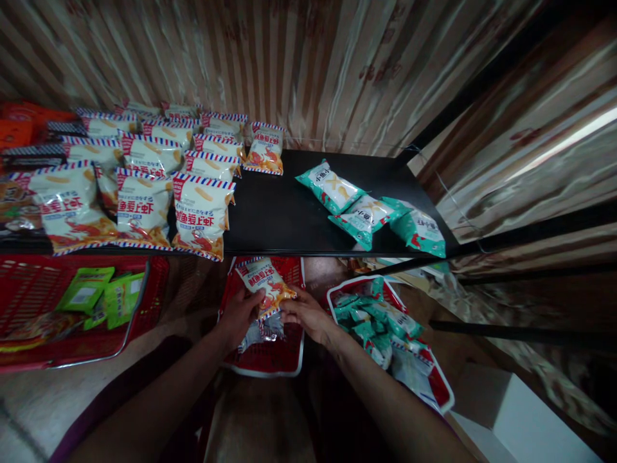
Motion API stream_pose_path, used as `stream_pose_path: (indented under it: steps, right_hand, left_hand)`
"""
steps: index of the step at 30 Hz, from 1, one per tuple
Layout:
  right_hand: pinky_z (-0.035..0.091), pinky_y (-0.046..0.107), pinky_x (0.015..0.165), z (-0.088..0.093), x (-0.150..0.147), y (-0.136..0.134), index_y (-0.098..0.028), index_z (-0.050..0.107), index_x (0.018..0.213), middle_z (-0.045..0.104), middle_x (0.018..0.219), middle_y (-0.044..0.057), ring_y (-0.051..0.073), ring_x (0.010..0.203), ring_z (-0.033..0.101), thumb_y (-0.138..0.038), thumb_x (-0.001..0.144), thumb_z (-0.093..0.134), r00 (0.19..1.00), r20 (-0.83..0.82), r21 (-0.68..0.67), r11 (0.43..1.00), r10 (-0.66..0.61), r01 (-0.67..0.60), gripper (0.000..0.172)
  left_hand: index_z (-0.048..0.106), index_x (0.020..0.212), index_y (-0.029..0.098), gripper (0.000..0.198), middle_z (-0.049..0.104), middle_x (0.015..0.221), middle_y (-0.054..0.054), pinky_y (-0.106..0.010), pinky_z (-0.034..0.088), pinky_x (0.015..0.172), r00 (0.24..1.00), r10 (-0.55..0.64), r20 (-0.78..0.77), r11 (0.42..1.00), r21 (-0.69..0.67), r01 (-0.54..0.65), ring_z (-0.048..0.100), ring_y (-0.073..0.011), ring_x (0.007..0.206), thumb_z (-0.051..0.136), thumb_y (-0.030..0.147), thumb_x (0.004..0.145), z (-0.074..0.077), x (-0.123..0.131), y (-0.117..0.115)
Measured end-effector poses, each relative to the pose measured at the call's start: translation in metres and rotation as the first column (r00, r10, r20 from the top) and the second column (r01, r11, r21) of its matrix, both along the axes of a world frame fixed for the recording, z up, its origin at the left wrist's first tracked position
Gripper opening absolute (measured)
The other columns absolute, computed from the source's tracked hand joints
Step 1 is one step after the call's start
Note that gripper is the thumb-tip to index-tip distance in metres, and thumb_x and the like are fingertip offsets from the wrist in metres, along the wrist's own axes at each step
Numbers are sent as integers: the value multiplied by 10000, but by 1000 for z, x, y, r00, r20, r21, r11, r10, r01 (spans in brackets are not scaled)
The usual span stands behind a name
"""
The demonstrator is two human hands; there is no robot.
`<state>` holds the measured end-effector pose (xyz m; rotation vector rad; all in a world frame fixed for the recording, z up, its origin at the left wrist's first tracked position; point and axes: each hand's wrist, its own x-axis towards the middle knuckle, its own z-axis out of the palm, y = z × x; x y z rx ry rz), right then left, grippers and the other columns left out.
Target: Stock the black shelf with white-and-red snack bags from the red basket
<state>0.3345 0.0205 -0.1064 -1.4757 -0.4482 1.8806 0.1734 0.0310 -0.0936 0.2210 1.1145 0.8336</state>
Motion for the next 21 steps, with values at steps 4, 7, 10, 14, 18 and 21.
stream_pose_path:
  steps: [4, 7, 10, 14, 18, 21]
  right_hand:
    - [568, 285, 615, 2, -6, -3, -178, 556, 834, 671, 668, -18, 120, 576, 641, -176, 545, 816, 992, -55, -82, 991, -111, 106, 389]
    - [567, 300, 644, 3, -12, -7, -167, 535, 764, 685, 691, 11, 152, 634, 675, -228, 529, 849, 989, -114, -128, 989, -93, 78, 397]
    - [554, 279, 659, 0, -17, -11, -141, 576, 776, 700, 692, 39, 157, 648, 684, -275, 532, 854, 990, -139, -109, 994, -5, -10, 393]
    - [538, 247, 616, -2, -20, -13, -125, 619, 764, 709, 686, 53, 152, 620, 681, -281, 483, 867, 995, -98, -97, 995, 15, -24, 405]
    - [506, 204, 537, 4, -18, -10, -130, 631, 714, 688, 626, 18, 104, 526, 634, -297, 433, 874, 996, -86, -82, 996, 15, -22, 407]
    - [481, 183, 511, 7, -18, -8, -133, 637, 705, 673, 601, 0, 77, 492, 600, -309, 435, 866, 997, -65, -56, 997, 43, -47, 396]
  left_hand:
    - [622, 796, 158, 290, 702, 777, -38, -266, 498, 686, 995, 87, -58, 996, -26, -89, 648, -161, 711, 800, 196, 570, -5, -2, 1]
    - [620, 810, 158, 294, 704, 804, -40, -273, 502, 709, 991, 130, -36, 989, -66, -132, 655, -161, 737, 797, 203, 580, -10, -2, 2]
    - [622, 864, 155, 353, 708, 872, -60, -296, 511, 740, 994, 106, 6, 992, -73, -106, 664, -180, 799, 808, 228, 573, -14, -1, 0]
    - [616, 843, 144, 343, 706, 863, -70, -282, 514, 698, 995, 103, 8, 992, -75, -102, 663, -177, 776, 810, 234, 575, -15, -1, -2]
    - [616, 863, 139, 308, 703, 875, -65, -255, 512, 667, 993, 115, 22, 990, -80, -113, 655, -148, 724, 784, 172, 607, -12, -1, 0]
    - [613, 865, 138, 271, 699, 852, -53, -244, 510, 650, 991, 131, 32, 989, -79, -128, 647, -132, 685, 751, 125, 632, -11, 0, 1]
